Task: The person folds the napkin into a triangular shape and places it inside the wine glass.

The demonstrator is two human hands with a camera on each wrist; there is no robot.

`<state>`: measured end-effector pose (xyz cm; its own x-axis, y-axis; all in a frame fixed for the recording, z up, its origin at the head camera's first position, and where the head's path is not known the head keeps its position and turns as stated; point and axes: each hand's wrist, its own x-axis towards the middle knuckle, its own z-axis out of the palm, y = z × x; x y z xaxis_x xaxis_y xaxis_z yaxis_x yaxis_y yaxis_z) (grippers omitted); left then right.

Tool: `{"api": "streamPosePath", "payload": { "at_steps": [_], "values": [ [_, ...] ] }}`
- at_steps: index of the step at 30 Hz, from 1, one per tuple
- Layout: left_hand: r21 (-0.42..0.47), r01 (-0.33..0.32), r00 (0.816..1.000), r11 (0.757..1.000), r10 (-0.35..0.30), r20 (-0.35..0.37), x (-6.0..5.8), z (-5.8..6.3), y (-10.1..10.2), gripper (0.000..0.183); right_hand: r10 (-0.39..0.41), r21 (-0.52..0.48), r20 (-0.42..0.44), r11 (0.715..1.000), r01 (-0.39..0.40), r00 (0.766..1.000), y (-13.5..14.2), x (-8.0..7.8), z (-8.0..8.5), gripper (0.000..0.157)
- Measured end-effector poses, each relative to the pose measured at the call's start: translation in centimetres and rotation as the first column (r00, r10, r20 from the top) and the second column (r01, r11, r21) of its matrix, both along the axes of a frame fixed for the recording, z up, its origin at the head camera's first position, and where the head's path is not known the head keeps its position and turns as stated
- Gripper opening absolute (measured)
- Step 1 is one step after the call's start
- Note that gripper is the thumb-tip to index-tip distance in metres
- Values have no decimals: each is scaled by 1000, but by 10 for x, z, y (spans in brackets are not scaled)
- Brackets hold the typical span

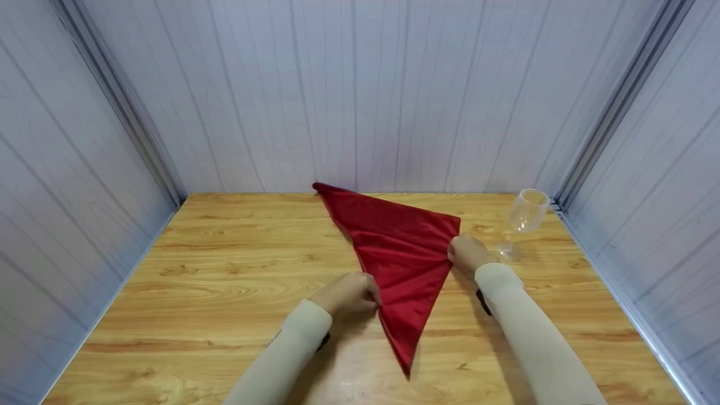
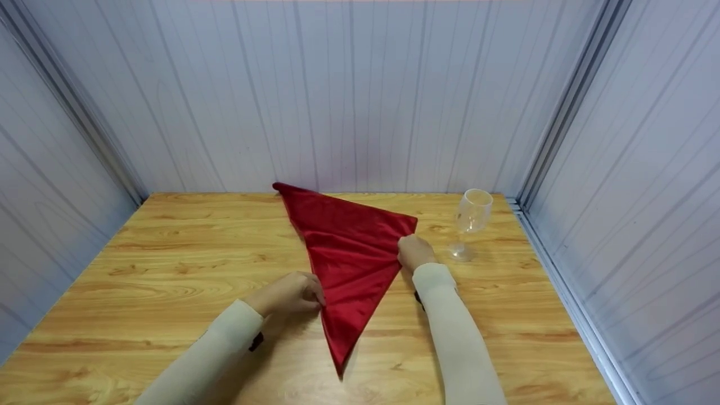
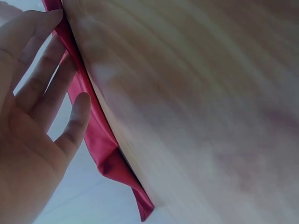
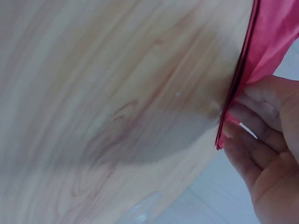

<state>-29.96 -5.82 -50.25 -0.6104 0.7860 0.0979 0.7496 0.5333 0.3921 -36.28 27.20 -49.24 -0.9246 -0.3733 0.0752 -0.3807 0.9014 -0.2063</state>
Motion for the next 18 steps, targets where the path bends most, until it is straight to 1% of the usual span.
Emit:
{"api": "streamPosePath", "payload": {
  "at_steps": [2, 5, 7, 9, 12, 18],
  "values": [
    [-1, -3, 1000, 1000, 3, -1, -1, 0, -4, 6, 34, -13, -21, 999, -35, 999, 2, 1, -2, 35],
    [17, -4, 1000, 1000, 4, 0, -1, 0, -8, 6, 70, -22, -56, 997, -71, 996, 5, 3, -5, 21],
    [28, 2, 1000, 1000, -2, -3, -2, 0, -9, 5, 69, -41, -49, 997, -71, 996, 6, 5, -7, 12],
    [34, 9, 1000, 999, -9, -9, -2, -1, -10, 5, 64, -59, -38, 996, -66, 997, 7, 7, -9, 5],
    [32, 12, 1000, 999, -12, -12, -3, -1, -10, 5, 48, -81, -5, 996, -48, 999, 8, 9, -10, 5],
    [17, -16, 1000, 1000, 16, 14, -4, -3, -13, 5, 31, -72, 4, 997, -31, 1000, 12, 9, -14, 5]
  ]
}}
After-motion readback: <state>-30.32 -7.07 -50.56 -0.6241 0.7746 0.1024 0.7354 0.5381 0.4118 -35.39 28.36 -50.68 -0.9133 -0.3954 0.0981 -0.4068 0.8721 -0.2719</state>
